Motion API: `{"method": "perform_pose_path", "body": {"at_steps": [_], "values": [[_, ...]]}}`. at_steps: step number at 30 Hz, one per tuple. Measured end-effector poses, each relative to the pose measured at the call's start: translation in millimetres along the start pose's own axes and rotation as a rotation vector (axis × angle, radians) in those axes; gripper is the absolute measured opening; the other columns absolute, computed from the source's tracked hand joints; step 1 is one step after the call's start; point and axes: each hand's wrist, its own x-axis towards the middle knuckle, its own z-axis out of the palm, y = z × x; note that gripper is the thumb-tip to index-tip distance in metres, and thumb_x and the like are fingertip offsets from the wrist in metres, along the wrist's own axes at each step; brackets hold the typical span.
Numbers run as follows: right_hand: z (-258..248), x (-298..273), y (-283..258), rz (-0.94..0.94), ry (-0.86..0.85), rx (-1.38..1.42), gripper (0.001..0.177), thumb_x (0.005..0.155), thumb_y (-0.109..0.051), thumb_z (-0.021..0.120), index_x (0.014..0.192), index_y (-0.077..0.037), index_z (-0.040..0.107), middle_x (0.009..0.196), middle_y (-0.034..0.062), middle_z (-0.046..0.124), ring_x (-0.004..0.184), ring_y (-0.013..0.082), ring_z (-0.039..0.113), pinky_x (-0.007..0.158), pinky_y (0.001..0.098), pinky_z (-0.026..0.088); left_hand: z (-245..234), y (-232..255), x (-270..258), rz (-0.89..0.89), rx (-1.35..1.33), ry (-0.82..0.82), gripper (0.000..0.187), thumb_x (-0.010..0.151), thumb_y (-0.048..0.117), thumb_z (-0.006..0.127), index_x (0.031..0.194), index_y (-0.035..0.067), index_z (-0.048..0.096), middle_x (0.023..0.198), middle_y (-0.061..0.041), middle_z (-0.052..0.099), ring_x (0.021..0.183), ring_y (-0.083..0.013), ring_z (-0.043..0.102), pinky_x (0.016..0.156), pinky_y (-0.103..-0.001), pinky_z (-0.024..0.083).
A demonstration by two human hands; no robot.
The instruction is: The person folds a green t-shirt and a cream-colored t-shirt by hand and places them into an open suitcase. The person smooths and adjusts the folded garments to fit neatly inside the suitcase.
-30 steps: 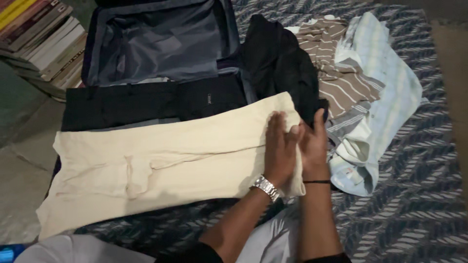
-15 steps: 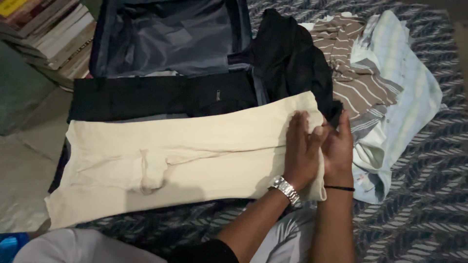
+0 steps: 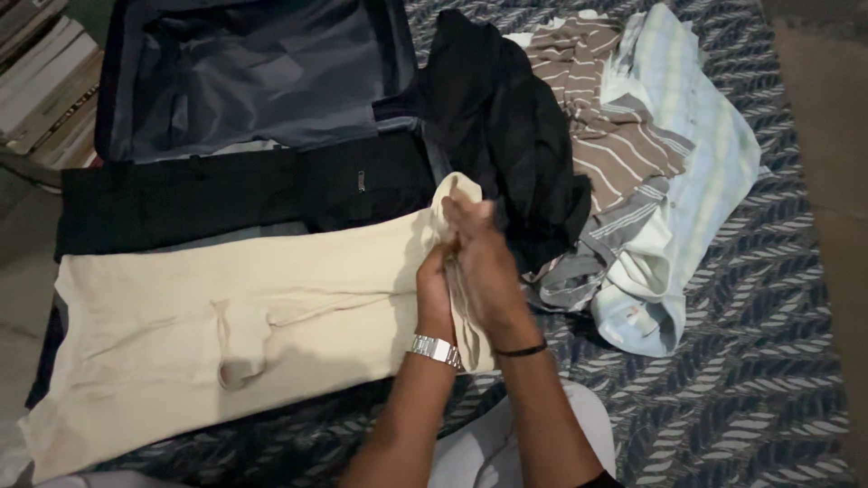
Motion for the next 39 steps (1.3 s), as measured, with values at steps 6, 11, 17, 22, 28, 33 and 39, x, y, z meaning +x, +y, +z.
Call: {"method": "perform_pose_path", "body": {"at_steps": [6,11,17,22,28,33,39], "values": [[-100,20,4,-0.188,0.406,0.080,0.072,0.104,-0.061,0.045,0.130,0.005,0.056,0.122,0.0201,0.063,0.119,0.0354,0.061,0.105,0.0483,0.048,12,2,-4,-0.049,0.188,0.213,0.041,0.085,0.015,0.066,0.123,0.001,0.063,0.095,-0.013,0.070,0.080,-0.0269,0.069,0.071,-0.038,0.058],[-134,34,32,0.008,0.345,0.286,0.065,0.102,-0.059,0.047,0.129,0.000,0.053,0.124,0.0191,0.063,0.118,0.0354,0.060,0.105,0.0479,0.048,39,18,-22,-0.038,0.072,0.147,0.039,0.090,0.018,0.065,0.123,-0.003,0.062,0.097,-0.015,0.071,0.080,-0.0274,0.071,0.073,-0.037,0.060],[-67,34,44,0.103,-0.009,0.399,0.074,0.097,-0.061,0.047,0.144,-0.003,0.047,0.142,0.0178,0.059,0.129,0.0284,0.059,0.113,0.0424,0.045,75,53,-48,-0.101,0.022,-0.015,0.042,0.090,0.020,0.056,0.123,-0.006,0.059,0.102,-0.018,0.074,0.087,-0.0284,0.075,0.082,-0.039,0.063],[-17,17,35,0.223,-0.084,0.661,0.076,0.100,-0.057,0.047,0.141,0.006,0.056,0.133,0.0210,0.066,0.115,0.0309,0.068,0.102,0.0398,0.052,88,59,-48,-0.097,0.011,-0.038,0.041,0.094,0.021,0.060,0.126,-0.005,0.061,0.105,-0.018,0.075,0.089,-0.0286,0.074,0.084,-0.038,0.060],[2,-30,65,0.216,-0.151,0.396,0.070,0.100,-0.053,0.047,0.138,0.005,0.058,0.127,0.0220,0.068,0.110,0.0332,0.068,0.097,0.0401,0.054,78,44,-37,-0.085,0.014,0.050,0.041,0.091,0.022,0.063,0.123,-0.005,0.064,0.105,-0.018,0.076,0.088,-0.0294,0.073,0.084,-0.039,0.059],[-20,-41,74,0.260,-0.244,0.512,0.072,0.100,-0.055,0.046,0.140,0.004,0.056,0.128,0.0218,0.067,0.111,0.0330,0.068,0.098,0.0406,0.054,83,45,-42,-0.058,0.048,0.084,0.045,0.090,0.019,0.062,0.127,-0.005,0.062,0.108,-0.020,0.074,0.091,-0.0313,0.072,0.084,-0.040,0.059],[-20,-35,78,0.239,-0.247,0.567,0.075,0.099,-0.058,0.045,0.141,0.003,0.055,0.130,0.0215,0.066,0.113,0.0329,0.068,0.099,0.0411,0.054,95,65,-76,0.173,0.322,0.146,0.071,0.083,-0.002,0.048,0.152,0.005,0.038,0.138,-0.024,0.059,0.116,-0.0312,0.066,0.098,-0.041,0.055]]}}
